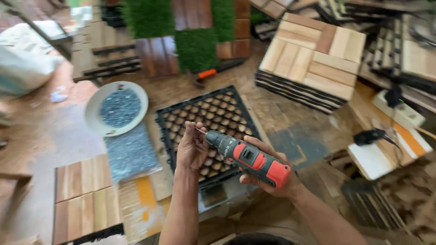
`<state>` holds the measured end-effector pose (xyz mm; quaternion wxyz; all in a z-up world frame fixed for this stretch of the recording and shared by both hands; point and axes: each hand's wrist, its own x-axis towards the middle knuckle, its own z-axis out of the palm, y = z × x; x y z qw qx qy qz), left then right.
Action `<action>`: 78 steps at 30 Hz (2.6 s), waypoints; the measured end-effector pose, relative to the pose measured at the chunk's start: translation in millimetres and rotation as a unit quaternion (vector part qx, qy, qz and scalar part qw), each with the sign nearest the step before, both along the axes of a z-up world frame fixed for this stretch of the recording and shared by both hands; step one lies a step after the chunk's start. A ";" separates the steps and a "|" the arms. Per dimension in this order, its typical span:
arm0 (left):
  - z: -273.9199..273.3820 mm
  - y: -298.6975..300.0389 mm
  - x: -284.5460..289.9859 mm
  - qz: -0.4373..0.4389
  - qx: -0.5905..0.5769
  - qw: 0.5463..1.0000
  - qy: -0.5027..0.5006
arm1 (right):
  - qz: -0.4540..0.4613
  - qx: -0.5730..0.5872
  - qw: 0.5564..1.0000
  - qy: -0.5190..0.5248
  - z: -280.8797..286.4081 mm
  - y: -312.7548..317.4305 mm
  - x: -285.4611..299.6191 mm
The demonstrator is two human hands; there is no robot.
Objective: Fastening a plastic grid base to wooden tiles using screws and a power drill to create interlocking deck tiles.
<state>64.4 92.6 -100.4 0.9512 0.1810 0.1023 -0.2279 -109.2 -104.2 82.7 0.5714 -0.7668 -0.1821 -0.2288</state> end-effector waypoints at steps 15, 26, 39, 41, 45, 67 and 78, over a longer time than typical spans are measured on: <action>140.2 -53.2 -95.5 -0.127 0.557 0.792 -0.214 | -0.139 -0.061 0.847 0.509 94.3 -110.2 -49.4; 67.7 -48.0 -123.5 -0.043 0.854 0.225 -0.467 | -0.088 -0.167 0.776 0.602 126.1 -63.3 1.0; 73.9 -46.0 -122.2 -0.053 0.844 0.246 -0.474 | -0.042 -0.385 0.627 0.675 149.9 -9.0 68.7; 71.7 -47.7 -121.2 -0.054 0.842 0.246 -0.477 | -0.053 -0.375 0.619 0.688 161.3 2.7 75.9; 67.2 -47.8 -122.3 -0.044 0.838 0.254 -0.480 | 0.018 -0.377 0.658 0.652 147.8 -14.7 78.6; 46.2 -44.0 -119.0 -0.017 0.827 0.264 -0.495 | 0.118 -0.572 0.664 0.467 142.1 4.2 48.1; 50.7 114.2 53.3 0.274 0.800 0.394 -0.360 | 0.119 -0.403 0.806 0.418 112.3 -41.5 37.0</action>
